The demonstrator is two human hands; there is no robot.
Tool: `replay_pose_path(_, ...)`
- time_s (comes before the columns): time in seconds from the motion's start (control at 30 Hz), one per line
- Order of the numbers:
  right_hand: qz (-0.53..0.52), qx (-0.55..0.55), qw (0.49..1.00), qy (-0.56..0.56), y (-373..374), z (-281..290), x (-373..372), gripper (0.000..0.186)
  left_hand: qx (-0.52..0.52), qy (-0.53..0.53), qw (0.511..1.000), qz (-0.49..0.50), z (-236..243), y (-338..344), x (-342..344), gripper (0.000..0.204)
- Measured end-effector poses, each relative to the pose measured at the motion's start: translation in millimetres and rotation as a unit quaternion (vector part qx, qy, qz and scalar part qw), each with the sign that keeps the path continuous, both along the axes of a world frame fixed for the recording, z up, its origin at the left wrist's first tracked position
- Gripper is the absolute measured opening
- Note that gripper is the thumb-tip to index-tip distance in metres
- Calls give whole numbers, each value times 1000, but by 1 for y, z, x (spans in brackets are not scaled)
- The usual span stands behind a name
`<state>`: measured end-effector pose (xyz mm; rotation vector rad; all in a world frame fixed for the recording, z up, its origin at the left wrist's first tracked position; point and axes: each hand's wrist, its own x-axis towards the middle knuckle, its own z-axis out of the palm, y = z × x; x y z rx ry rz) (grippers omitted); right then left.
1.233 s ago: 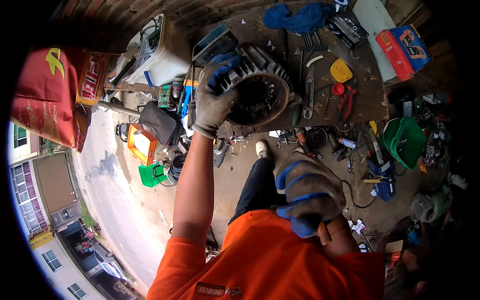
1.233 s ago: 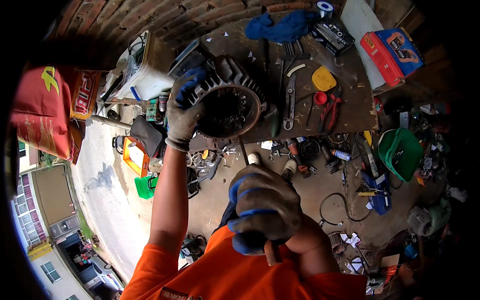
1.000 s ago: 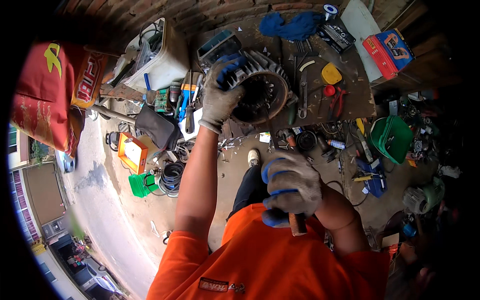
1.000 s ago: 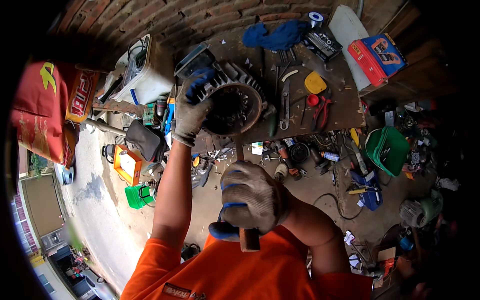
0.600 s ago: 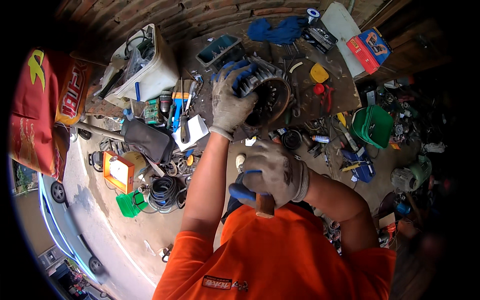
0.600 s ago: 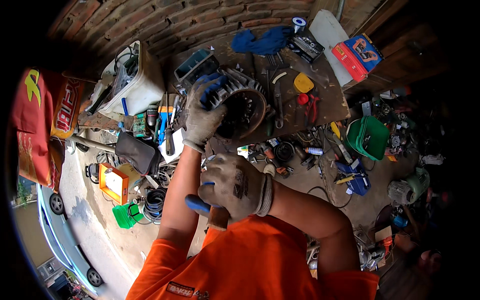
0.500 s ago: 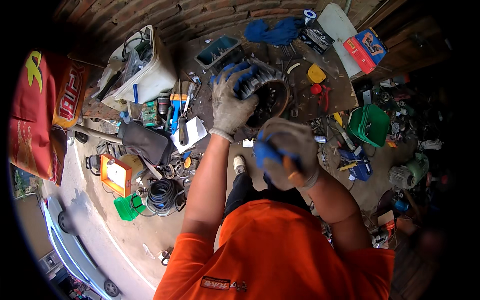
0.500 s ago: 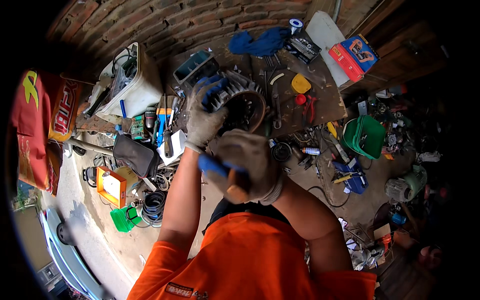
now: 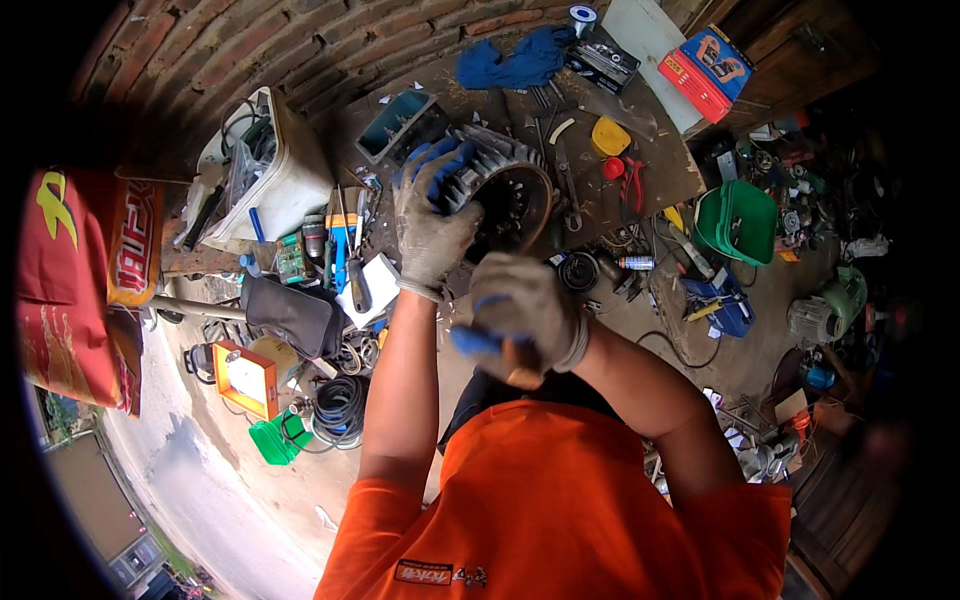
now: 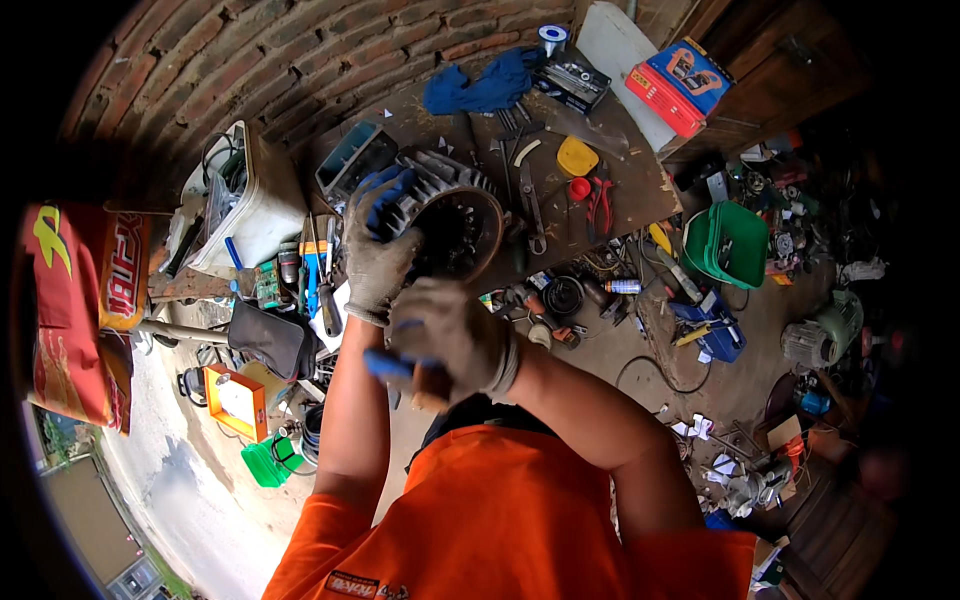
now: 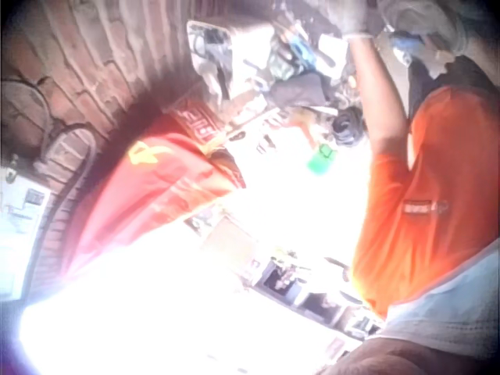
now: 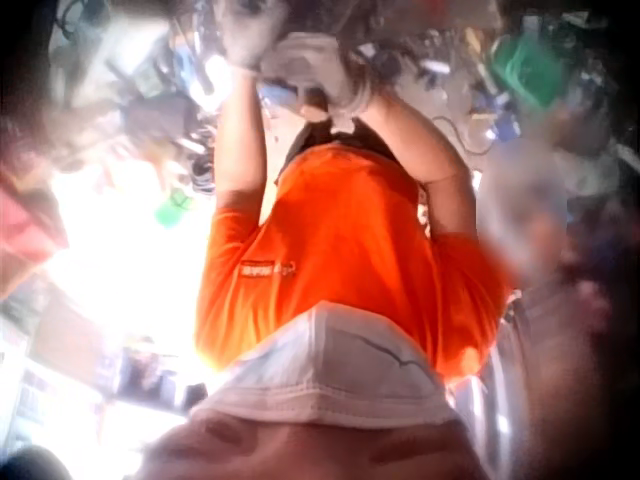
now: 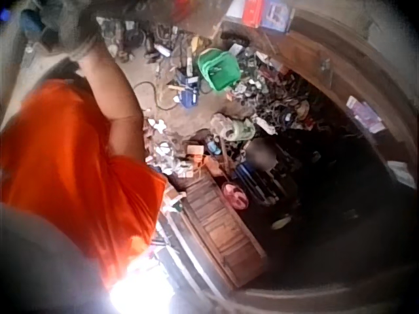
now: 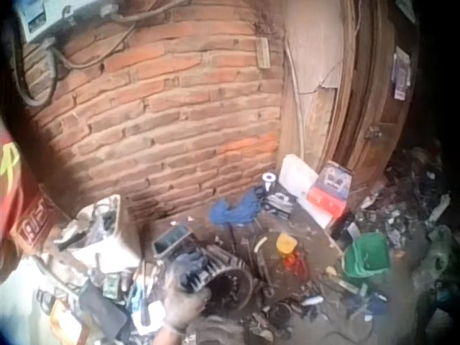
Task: The person uses a screwdriver to pry and scrape inside a circular metal mechanical component, likely an alternator stator, held in their left hand. They repeatedly rotate the component to access different internal areas while working at a cluttered workbench.
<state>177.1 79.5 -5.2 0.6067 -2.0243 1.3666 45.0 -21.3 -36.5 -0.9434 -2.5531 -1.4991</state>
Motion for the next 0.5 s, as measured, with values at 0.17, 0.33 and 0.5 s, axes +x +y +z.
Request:
replay_pose_path(0.17, -50, -512, 853, -90, 76, -2, -20, 43, 44, -28, 999, 3, -6, -1, -3, 58)
replay_pose_path(0.33, 19, -244, 966, -79, 35, -8, -6, 36, 65, -54, 996, -7, -12, -3, -10, 57)
replay_pose_path(0.5, 0, -67, 998, 16, 11, -15, -17, 33, 35, -63, 997, 12, -6, -3, -7, 57)
